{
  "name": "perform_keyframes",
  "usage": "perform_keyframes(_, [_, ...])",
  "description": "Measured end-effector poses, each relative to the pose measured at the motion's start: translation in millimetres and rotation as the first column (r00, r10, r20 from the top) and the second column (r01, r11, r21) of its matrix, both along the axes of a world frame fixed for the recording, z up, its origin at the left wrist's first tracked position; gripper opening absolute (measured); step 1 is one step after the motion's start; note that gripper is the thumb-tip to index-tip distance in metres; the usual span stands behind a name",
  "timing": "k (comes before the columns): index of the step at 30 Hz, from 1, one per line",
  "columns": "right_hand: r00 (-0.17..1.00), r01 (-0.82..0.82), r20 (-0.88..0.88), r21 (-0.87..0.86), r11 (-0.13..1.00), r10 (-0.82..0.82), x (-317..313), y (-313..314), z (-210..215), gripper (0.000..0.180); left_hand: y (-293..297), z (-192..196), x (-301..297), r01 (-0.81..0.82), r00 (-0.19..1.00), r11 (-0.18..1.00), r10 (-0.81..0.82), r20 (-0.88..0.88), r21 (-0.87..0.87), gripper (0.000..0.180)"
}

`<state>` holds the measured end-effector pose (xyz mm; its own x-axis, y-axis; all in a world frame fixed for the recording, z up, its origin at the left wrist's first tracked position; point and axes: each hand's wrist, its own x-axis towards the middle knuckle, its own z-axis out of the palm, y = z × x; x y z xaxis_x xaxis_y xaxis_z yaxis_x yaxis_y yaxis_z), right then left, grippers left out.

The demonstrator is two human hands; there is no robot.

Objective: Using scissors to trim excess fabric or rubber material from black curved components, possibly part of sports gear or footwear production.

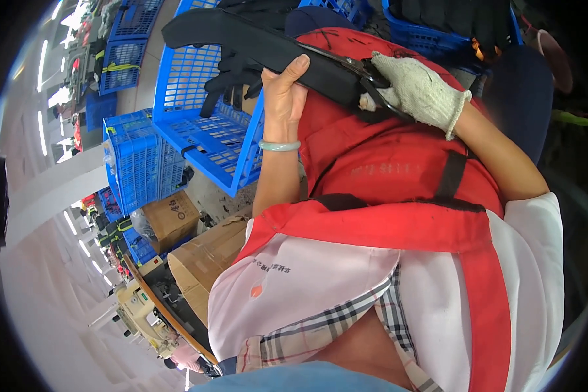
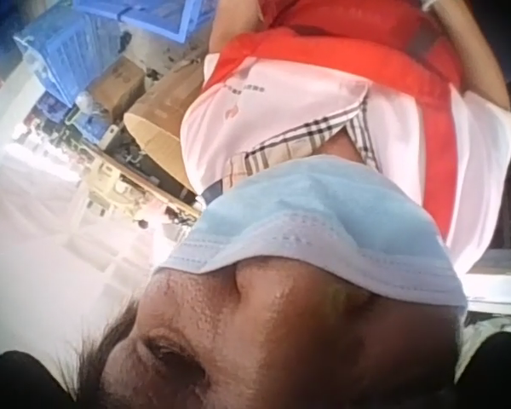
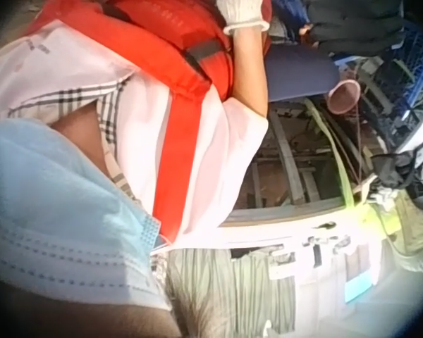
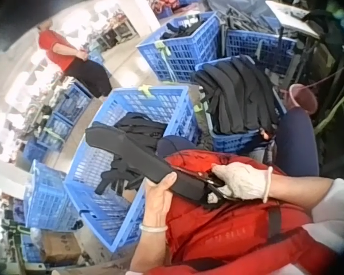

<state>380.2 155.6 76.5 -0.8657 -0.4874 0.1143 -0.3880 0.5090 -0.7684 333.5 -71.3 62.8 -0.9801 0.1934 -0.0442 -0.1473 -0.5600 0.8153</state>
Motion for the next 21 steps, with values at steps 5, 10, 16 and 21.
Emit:
perform_keyframes(5, [0.991, 0.076, 0.118, -0.076, 0.994, -0.067, -3, -4, -4, 0.024, -1, 1, 1, 0.001, 1.0, 1.0, -0.001, -0.008, -0.026, 0.03])
perform_keyframes(10, [0.992, 0.103, 0.082, -0.034, 0.994, -0.1, -7, -4, -2, 0.033, 5, 4, 2, -0.02, 0.999, 0.999, 0.019, -0.028, -0.035, 0.029])
perform_keyframes(16, [0.991, 0.121, -0.062, 0.021, 0.992, -0.12, -10, -4, -10, 0.042, 5, 7, 8, -0.013, 0.998, 0.998, 0.009, -0.063, -0.067, 0.026])
perform_keyframes(21, [0.992, 0.103, 0.08, -0.001, 0.995, -0.103, -10, -3, -1, 0.043, -4, 13, 0, -0.06, 0.997, 0.997, 0.058, -0.049, -0.043, 0.023])
